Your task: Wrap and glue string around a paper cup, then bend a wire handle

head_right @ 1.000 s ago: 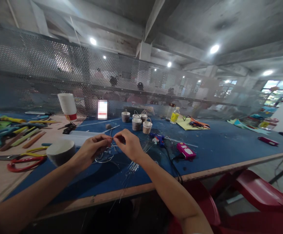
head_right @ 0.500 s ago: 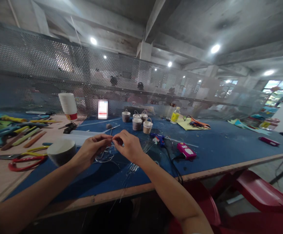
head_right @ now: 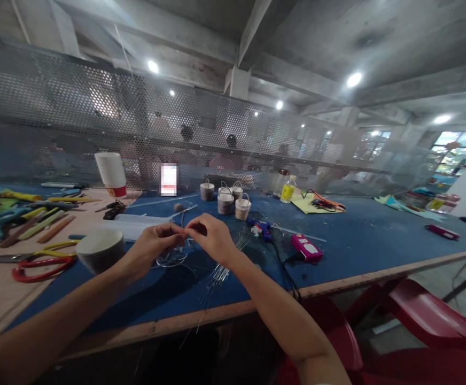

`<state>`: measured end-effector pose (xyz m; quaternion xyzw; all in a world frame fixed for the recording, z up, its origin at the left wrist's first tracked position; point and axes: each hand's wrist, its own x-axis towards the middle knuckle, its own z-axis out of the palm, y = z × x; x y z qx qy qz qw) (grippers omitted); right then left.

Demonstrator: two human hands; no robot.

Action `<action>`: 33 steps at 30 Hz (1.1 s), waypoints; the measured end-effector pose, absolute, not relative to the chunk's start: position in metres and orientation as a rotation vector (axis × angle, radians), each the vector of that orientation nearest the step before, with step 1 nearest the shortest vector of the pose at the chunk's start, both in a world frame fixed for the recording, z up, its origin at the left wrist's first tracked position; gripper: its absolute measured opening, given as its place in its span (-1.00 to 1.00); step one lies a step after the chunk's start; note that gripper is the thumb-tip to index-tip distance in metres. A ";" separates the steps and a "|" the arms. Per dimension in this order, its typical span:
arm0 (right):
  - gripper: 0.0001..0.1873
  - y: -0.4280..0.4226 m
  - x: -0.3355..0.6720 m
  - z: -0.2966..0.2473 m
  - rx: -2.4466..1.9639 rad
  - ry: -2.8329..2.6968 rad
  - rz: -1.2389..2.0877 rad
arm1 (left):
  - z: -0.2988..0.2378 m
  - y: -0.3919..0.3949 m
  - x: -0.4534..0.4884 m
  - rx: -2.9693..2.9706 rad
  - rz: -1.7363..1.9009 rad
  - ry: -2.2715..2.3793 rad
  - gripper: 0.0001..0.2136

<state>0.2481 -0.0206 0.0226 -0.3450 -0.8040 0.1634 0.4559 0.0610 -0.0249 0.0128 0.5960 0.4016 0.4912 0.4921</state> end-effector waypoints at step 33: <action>-0.87 -0.023 0.247 0.018 -0.847 -2.098 0.133 | 0.015 -0.026 0.060 1.319 1.288 0.918 -0.83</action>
